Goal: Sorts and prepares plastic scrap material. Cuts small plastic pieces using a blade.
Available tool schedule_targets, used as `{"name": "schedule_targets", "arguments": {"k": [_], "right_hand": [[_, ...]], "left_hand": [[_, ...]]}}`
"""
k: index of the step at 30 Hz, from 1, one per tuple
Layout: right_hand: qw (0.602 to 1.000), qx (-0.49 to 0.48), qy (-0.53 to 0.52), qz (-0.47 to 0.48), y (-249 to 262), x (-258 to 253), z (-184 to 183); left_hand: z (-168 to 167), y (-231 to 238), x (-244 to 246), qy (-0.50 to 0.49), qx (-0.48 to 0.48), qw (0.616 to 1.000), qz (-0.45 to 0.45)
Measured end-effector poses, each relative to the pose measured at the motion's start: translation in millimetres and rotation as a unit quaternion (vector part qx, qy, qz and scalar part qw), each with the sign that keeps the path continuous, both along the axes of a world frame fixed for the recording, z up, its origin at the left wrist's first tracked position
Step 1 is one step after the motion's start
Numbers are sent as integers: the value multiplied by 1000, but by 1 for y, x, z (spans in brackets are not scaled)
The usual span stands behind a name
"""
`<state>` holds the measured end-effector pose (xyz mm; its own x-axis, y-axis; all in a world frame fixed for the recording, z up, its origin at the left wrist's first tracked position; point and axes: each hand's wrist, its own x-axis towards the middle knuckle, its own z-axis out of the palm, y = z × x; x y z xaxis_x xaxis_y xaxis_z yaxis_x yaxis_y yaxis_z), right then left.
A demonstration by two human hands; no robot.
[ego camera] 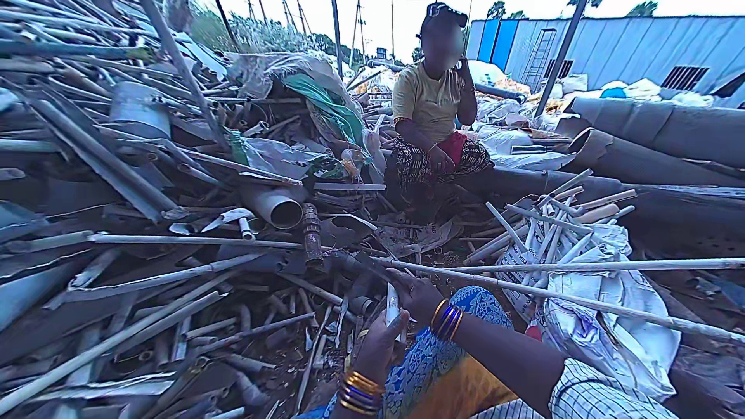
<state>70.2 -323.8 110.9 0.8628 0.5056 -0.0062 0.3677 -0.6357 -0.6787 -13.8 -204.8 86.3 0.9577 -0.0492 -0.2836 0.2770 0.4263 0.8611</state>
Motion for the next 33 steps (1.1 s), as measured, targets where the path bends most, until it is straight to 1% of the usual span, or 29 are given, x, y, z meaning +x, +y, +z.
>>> {"name": "schedule_targets", "arguments": {"k": [4,8,9,12,14,17,18,21,24,25,27,28,30,31,32,33], "right_hand": [[998,5,-24,59,3,-24,2],[999,45,-20,14,7,-3,-12],[998,57,-23,18,8,-5,-16],[993,81,-19,81,13,-23,-19],[994,69,-4,88,16,-20,-15],[997,50,27,50,22,-6,-11],[997,49,23,58,23,-9,-8],[991,48,-8,128,27,-23,3],[989,36,3,142,39,-8,13],[989,35,17,141,44,-2,16],[988,33,31,151,54,5,16],[986,37,33,160,59,8,10],[983,38,50,175,69,13,-7],[982,34,65,175,72,15,-15],[982,27,79,171,73,18,-25],[982,24,91,163,72,22,-34]], "left_hand": [[-2,9,3,-15,4,1000,18],[-1,8,1,6,27,1000,13],[-2,8,1,10,30,999,21],[-1,18,2,8,16,998,60],[-3,21,3,15,15,997,67],[1,19,-4,20,12,998,60],[2,22,-6,11,8,998,64],[7,38,-11,-19,-6,997,79],[16,46,-18,-16,36,993,112],[18,47,-21,-15,61,991,121],[16,53,-27,-7,145,980,138],[11,57,-27,4,191,970,151],[-11,64,-23,36,277,936,215],[-23,69,-20,51,303,921,241],[-34,72,-17,61,310,914,255],[-44,73,-12,66,297,916,261]]}}
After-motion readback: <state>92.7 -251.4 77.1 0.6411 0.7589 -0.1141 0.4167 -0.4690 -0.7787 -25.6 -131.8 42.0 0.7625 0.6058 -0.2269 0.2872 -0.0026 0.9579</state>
